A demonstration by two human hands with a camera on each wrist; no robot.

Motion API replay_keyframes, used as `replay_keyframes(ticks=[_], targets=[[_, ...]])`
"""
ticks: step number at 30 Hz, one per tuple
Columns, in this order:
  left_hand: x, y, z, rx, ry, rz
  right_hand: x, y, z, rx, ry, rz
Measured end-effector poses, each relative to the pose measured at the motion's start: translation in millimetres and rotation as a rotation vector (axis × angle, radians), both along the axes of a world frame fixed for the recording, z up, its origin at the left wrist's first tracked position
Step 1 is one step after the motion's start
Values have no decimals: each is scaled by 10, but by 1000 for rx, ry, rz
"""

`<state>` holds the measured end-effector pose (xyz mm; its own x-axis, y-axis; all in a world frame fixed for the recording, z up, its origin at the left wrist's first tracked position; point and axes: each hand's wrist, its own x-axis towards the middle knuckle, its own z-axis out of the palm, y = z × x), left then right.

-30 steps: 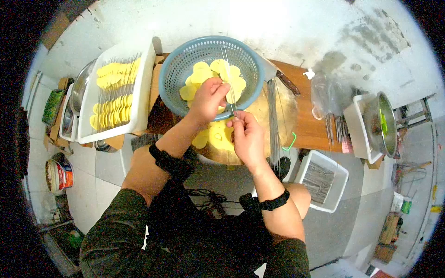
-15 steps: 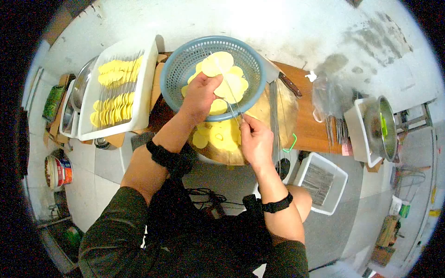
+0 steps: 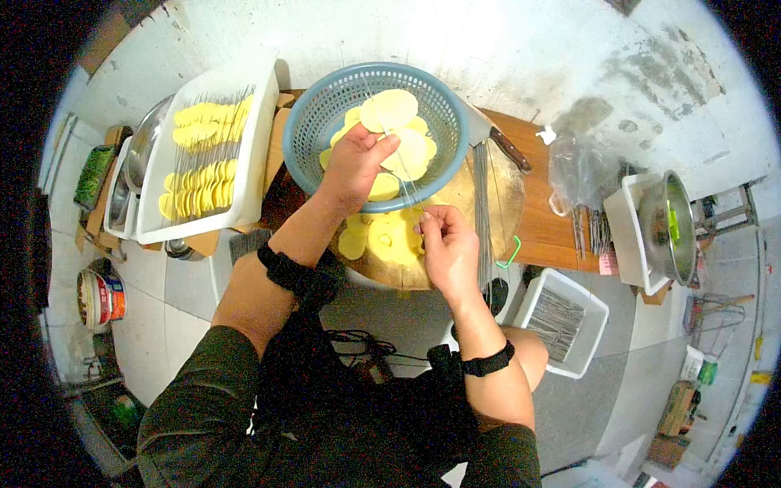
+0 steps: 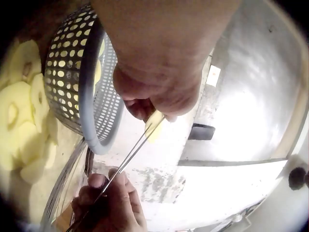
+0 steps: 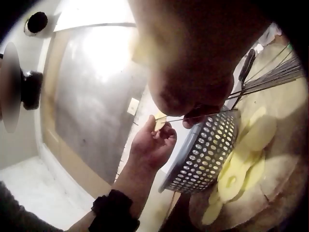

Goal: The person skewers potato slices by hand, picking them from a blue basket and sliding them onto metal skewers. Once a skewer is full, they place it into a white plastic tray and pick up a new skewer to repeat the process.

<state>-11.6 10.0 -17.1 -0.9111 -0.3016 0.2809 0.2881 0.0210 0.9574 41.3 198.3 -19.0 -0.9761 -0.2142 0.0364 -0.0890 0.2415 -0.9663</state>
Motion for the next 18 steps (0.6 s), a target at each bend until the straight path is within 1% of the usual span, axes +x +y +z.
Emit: replay_keyframes(ticks=[3,5,8,12,14,15,16,17,18], targets=[[-15,13,-35,-19,-9,11,-1,9,-30,6,30,3],[-21,0,-41,-156,66,33,7,6,-18,22,47,9],[-9,-22,-26,-147,53,-23,26,0,59,56,13,25],[-11,-36,-47,-134,28,-42,29,-15,81,-4,-84,25],[-21,-9,-47,-61,56,-22,15,-6,38,-39,-114,23],[-12,3,-34,-61,56,-22,-3,4,-31,-7,-19,14],[4,11,-21,6,25,-39,-12,7,-68,24,75,5],[19,15,13,72,-7,-56,-5,2,-62,24,75,5],[28,5,35,72,-7,-55,9,-9,-46,72,144,-22]])
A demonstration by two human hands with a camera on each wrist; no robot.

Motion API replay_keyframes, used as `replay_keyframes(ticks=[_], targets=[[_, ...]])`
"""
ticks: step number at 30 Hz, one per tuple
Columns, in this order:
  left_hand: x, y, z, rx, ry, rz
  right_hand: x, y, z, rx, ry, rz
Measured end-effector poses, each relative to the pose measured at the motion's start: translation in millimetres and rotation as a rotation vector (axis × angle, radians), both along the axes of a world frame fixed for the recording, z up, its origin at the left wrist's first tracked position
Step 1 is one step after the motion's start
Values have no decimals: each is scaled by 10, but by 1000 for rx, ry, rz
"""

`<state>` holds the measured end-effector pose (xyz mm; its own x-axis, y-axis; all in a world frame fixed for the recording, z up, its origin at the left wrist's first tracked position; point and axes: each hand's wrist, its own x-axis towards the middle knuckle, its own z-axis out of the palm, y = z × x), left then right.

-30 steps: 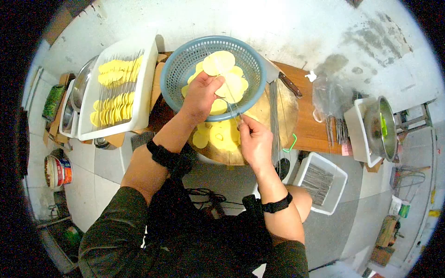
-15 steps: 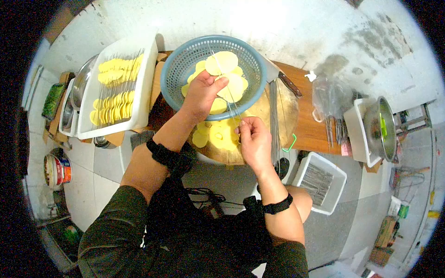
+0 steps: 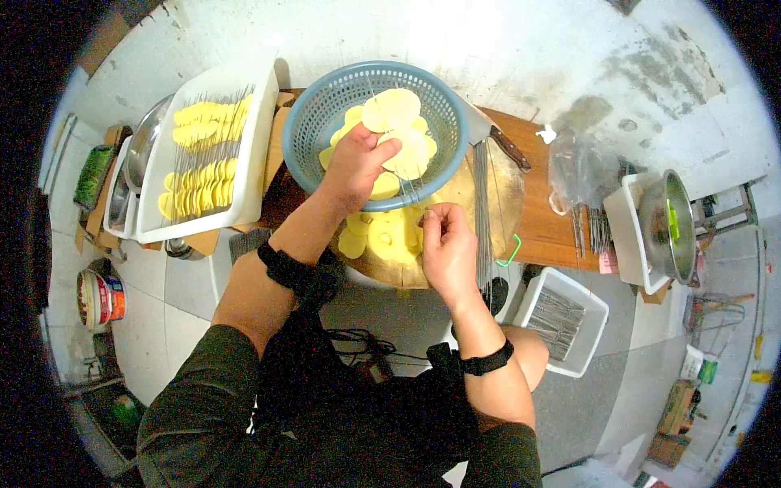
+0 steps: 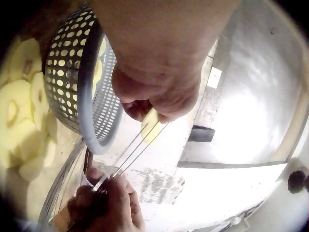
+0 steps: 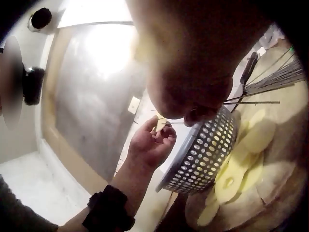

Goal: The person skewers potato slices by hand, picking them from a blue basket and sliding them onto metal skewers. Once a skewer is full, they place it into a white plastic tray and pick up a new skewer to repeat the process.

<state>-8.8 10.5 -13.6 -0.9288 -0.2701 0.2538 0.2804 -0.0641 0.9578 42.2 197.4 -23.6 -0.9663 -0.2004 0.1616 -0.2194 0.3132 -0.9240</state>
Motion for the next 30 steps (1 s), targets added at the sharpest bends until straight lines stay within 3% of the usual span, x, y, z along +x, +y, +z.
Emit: replay_keyframes(ticks=[4,6,9,11,12,14,18,20,30], targets=[[56,-46,126,-76,-89,-83,18,0,66,113,84,-18],[47,-49,118,-121,-155,-99,30,-10,110,51,2,6],[38,29,173,-4,-25,-52,49,-21,135,-100,-157,44],[103,112,296,373,-41,-129,47,-22,137,-189,-235,57],[56,57,204,373,-41,-129,39,-24,135,-228,-253,74],[-67,-99,2,-288,-43,-9,32,-11,116,-267,-270,92],[-77,-141,57,-263,-51,67,45,22,97,-227,-351,120],[10,-137,208,342,-145,-60,99,40,97,-232,-364,130],[-30,-281,336,434,-79,36,237,172,-21,-223,-423,88]])
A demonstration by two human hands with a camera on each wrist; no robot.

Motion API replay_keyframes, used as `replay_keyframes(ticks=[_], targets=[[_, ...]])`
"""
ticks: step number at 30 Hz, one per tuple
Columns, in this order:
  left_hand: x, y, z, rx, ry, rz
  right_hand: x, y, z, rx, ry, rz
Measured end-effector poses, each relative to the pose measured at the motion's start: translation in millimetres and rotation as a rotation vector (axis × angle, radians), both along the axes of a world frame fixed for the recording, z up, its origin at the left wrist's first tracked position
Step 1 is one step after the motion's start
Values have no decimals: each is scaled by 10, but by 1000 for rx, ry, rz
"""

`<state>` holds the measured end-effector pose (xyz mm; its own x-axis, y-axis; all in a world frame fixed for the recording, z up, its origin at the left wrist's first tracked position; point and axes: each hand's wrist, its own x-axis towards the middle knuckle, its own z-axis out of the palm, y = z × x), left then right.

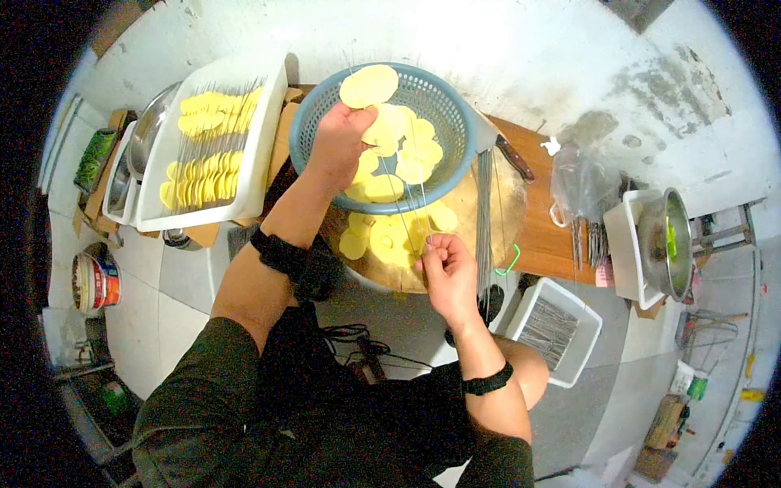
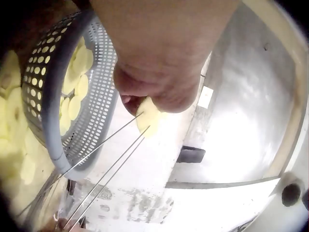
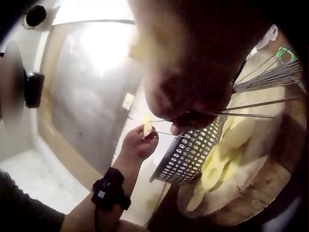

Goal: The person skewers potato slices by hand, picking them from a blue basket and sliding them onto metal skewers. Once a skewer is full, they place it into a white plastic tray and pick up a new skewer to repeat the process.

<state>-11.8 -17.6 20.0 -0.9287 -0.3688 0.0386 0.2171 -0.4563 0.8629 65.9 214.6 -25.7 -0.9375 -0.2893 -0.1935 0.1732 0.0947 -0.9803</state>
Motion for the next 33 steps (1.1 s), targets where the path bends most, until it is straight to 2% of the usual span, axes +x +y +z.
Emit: replay_keyframes(ticks=[12,21,23,27,33], targets=[[-38,32,-39,-12,50,2,40,47,23,11,-42,11],[-32,95,-21,-142,109,44,62,18,46,36,-56,4],[0,110,11,-234,109,65,72,11,38,38,-57,2],[1,99,35,-307,125,86,113,-30,31,21,19,-26],[21,51,59,-394,21,48,107,-36,18,12,42,-9]])
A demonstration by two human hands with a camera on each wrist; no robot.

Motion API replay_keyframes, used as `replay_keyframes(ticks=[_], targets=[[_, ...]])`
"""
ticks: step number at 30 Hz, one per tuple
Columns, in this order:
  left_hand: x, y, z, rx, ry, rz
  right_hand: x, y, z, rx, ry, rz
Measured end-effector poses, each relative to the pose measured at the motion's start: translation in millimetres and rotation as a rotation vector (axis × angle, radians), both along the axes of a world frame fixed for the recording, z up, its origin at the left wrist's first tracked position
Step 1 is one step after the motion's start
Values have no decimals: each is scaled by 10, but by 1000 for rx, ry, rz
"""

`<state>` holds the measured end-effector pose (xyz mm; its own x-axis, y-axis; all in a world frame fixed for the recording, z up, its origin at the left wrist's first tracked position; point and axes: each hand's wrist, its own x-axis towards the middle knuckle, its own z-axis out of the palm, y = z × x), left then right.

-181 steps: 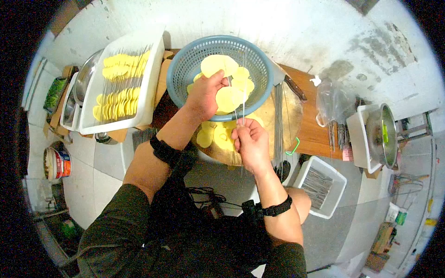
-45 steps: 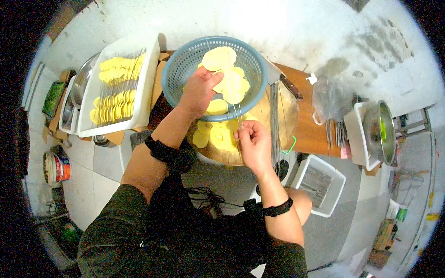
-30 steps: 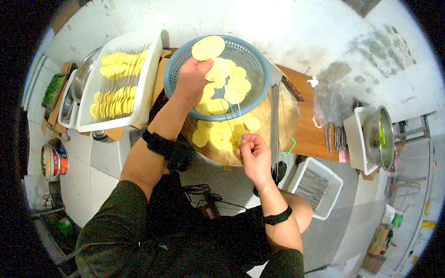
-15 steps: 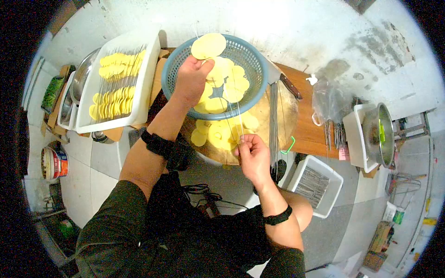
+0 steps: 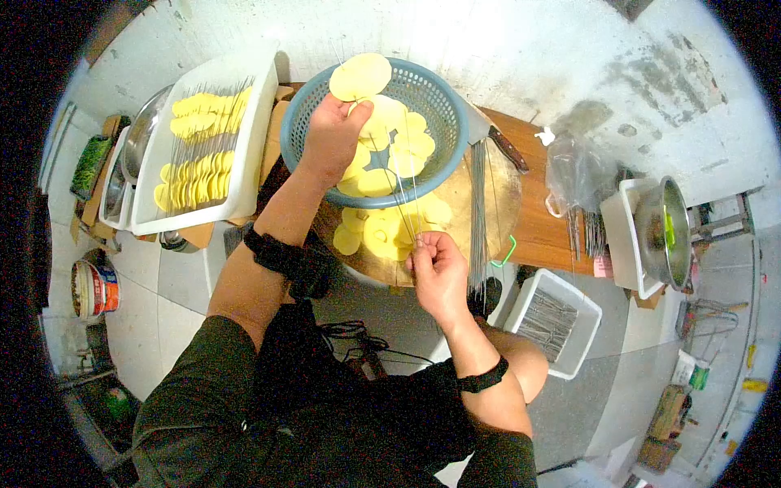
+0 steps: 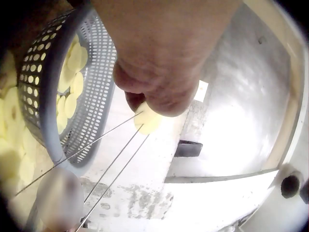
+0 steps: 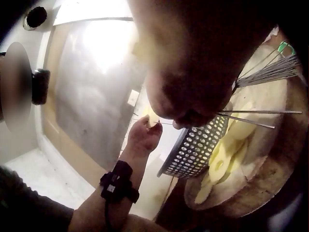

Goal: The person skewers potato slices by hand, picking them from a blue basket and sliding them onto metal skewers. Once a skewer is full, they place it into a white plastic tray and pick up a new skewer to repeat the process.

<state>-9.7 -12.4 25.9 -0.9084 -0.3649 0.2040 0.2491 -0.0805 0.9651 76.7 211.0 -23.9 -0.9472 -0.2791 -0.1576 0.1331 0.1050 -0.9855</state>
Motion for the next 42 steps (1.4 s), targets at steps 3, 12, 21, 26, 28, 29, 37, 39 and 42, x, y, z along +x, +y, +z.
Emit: replay_keyframes(ticks=[3,12,21,26,28,29,37,39,42], targets=[[-14,-7,-23,42,51,-4,-8,-6,-1,-4,-2,5],[-20,-28,-6,17,54,-4,-3,-42,-92,-21,72,-36],[1,-15,56,120,52,1,-25,-29,-2,-105,-53,16],[-13,28,-18,141,32,-28,-64,-26,-10,-158,-105,26],[-28,-3,-43,188,-15,-59,-55,-36,-63,-137,24,-20],[-26,-8,-43,236,-64,-88,-56,-48,-111,-136,26,-21],[-43,72,-52,447,47,-101,-66,-71,-227,-45,260,-55],[-39,78,-53,449,59,-90,-66,-85,-214,-41,260,-51],[-27,64,-34,443,71,-49,-71,-108,-238,-3,293,-59]])
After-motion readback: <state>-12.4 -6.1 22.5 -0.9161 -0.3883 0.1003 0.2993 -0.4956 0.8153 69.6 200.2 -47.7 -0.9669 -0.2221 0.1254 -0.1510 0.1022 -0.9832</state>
